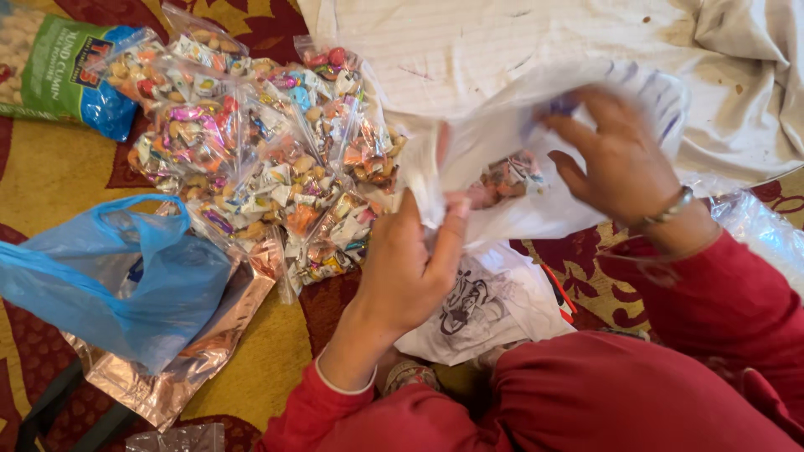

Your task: The person sorts candies from a large pile into smaller white plastic bags by hand while sitting on the floor.

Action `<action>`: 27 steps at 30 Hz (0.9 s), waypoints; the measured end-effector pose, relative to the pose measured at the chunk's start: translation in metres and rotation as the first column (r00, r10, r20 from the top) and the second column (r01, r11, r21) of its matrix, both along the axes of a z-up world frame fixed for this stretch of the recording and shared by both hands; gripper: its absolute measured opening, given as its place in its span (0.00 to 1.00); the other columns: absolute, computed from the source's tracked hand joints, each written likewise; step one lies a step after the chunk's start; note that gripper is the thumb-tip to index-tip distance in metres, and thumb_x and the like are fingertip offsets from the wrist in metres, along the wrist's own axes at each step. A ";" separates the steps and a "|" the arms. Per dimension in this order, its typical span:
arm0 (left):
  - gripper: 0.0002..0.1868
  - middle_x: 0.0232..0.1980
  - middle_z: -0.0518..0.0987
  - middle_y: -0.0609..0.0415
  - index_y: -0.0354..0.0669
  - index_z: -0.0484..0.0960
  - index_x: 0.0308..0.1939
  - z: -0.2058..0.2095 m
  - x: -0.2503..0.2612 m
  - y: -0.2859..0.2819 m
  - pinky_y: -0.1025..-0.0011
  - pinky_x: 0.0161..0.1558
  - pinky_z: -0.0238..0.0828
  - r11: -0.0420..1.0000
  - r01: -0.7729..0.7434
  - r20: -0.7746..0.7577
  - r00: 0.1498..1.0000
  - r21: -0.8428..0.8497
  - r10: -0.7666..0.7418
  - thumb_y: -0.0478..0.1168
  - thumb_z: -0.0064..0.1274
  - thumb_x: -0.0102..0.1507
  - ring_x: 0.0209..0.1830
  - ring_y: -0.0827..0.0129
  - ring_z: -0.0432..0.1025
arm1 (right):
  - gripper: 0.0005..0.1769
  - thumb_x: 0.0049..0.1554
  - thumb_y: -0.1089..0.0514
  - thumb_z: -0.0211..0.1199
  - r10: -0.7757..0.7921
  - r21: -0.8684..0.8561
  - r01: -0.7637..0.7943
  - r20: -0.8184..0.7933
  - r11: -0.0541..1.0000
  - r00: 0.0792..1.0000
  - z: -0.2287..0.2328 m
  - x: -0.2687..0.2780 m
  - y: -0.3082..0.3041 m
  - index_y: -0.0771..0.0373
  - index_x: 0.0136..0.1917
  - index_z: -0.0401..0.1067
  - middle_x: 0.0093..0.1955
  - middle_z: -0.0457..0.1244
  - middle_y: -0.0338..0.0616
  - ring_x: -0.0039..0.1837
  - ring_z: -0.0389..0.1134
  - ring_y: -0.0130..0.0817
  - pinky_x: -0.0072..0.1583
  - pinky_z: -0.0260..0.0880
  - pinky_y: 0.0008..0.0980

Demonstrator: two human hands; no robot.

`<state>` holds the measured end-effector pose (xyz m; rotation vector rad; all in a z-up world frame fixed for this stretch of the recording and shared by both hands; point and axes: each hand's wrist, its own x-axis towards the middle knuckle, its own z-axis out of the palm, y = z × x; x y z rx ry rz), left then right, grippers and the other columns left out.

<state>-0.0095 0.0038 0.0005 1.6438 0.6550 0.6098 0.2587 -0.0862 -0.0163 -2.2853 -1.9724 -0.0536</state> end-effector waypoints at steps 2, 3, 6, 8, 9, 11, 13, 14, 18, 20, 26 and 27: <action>0.15 0.49 0.87 0.47 0.35 0.75 0.58 -0.013 -0.003 0.006 0.70 0.32 0.78 0.984 -0.050 -0.026 0.998 0.171 0.055 0.38 0.48 0.70 0.27 0.67 0.82 | 0.48 0.50 0.45 0.73 -0.112 -0.270 0.165 0.201 0.949 0.973 -0.006 0.024 0.019 0.44 0.79 0.55 0.78 0.52 0.52 0.80 0.52 0.52 0.76 0.56 0.54; 0.12 0.44 0.84 0.44 0.35 0.75 0.52 -0.021 -0.004 0.010 0.63 0.35 0.76 0.937 -0.102 -0.130 0.980 0.335 0.153 0.38 0.53 0.68 0.30 0.58 0.80 | 0.73 0.40 0.34 0.79 -0.160 -0.478 0.363 0.414 0.800 0.896 -0.011 0.037 0.026 0.38 0.88 0.40 0.83 0.42 0.55 0.82 0.44 0.58 0.75 0.51 0.58; 0.14 0.45 0.79 0.39 0.35 0.75 0.49 -0.048 0.005 0.016 0.54 0.39 0.75 0.827 -0.087 -0.212 0.947 0.556 0.243 0.38 0.59 0.63 0.36 0.46 0.78 | 0.90 0.29 0.21 0.80 0.052 -0.599 0.273 0.467 0.753 0.883 -0.042 0.063 0.025 0.37 0.87 0.24 0.88 0.31 0.54 0.85 0.37 0.59 0.76 0.49 0.57; 0.18 0.51 0.78 0.37 0.35 0.74 0.51 -0.072 0.019 0.022 0.52 0.40 0.76 0.791 -0.040 -0.214 0.953 0.611 0.213 0.38 0.60 0.60 0.39 0.42 0.78 | 0.87 0.32 0.24 0.80 0.059 -0.674 0.255 0.406 0.693 0.912 -0.073 0.077 0.026 0.35 0.85 0.23 0.88 0.26 0.51 0.86 0.34 0.55 0.76 0.49 0.57; 0.24 0.56 0.74 0.35 0.35 0.73 0.56 -0.086 0.029 0.027 0.50 0.40 0.76 0.819 0.076 -0.392 0.901 0.569 0.188 0.38 0.61 0.58 0.39 0.41 0.78 | 0.83 0.35 0.27 0.81 0.055 -0.741 0.235 0.345 0.629 0.937 -0.088 0.082 0.024 0.33 0.83 0.22 0.88 0.22 0.47 0.86 0.31 0.51 0.76 0.49 0.57; 0.31 0.61 0.71 0.32 0.34 0.71 0.60 -0.116 0.043 0.037 0.49 0.40 0.76 0.840 0.183 -0.556 0.816 0.511 0.161 0.38 0.62 0.55 0.39 0.40 0.78 | 0.81 0.39 0.31 0.79 0.133 -0.724 0.146 0.314 0.674 0.940 -0.112 0.091 0.015 0.40 0.85 0.23 0.86 0.33 0.52 0.84 0.38 0.54 0.78 0.48 0.52; 0.35 0.67 0.67 0.35 0.41 0.70 0.62 -0.148 0.053 0.045 0.47 0.47 0.75 0.837 0.261 -0.701 0.688 0.481 0.188 0.41 0.66 0.52 0.39 0.44 0.80 | 0.75 0.41 0.33 0.80 -0.111 -0.790 0.132 0.082 0.598 0.990 -0.131 0.096 0.009 0.42 0.85 0.32 0.82 0.47 0.57 0.81 0.51 0.54 0.78 0.55 0.45; 0.35 0.67 0.67 0.35 0.41 0.70 0.62 -0.162 0.055 0.047 0.47 0.47 0.75 0.836 0.261 -0.699 0.689 0.483 0.189 0.41 0.66 0.52 0.39 0.44 0.80 | 0.75 0.41 0.33 0.80 -0.112 -0.789 0.134 0.083 0.600 0.990 -0.138 0.097 0.005 0.42 0.85 0.32 0.82 0.47 0.57 0.81 0.51 0.54 0.78 0.55 0.45; 0.43 0.60 0.72 0.26 0.36 0.78 0.51 -0.156 0.049 0.065 0.48 0.50 0.74 0.955 0.191 -0.673 0.739 0.227 0.012 0.67 0.72 0.47 0.51 0.39 0.75 | 0.47 0.58 0.36 0.65 -0.221 -0.881 0.127 0.026 0.456 0.975 -0.155 0.091 0.002 0.52 0.81 0.48 0.80 0.53 0.51 0.80 0.55 0.47 0.76 0.59 0.46; 0.35 0.44 0.85 0.35 0.34 0.79 0.37 -0.120 0.036 0.073 0.54 0.47 0.75 0.999 -0.053 -0.686 0.726 0.004 0.042 0.67 0.62 0.56 0.40 0.48 0.80 | 0.44 0.61 0.46 0.57 -0.143 -0.828 -0.102 -0.214 0.551 0.966 -0.141 0.096 0.001 0.40 0.85 0.43 0.79 0.52 0.50 0.78 0.56 0.48 0.78 0.54 0.43; 0.24 0.39 0.73 0.49 0.43 0.69 0.25 -0.044 0.023 0.058 0.60 0.42 0.69 0.440 -0.406 0.137 0.839 0.801 0.526 0.45 0.60 0.73 0.44 0.56 0.72 | 0.38 0.55 0.53 0.61 -0.022 -0.560 -0.393 -0.593 0.729 0.805 -0.054 0.088 0.019 0.46 0.78 0.58 0.73 0.61 0.38 0.67 0.70 0.33 0.66 0.69 0.39; 0.17 0.37 0.73 0.51 0.43 0.73 0.29 -0.048 0.033 0.050 0.58 0.45 0.71 0.454 -0.247 0.130 0.953 0.856 0.274 0.41 0.59 0.70 0.44 0.57 0.72 | 0.38 0.53 0.55 0.62 0.010 -0.456 -0.438 -0.683 0.775 0.730 -0.046 0.085 0.023 0.47 0.77 0.62 0.69 0.66 0.39 0.64 0.73 0.33 0.62 0.72 0.38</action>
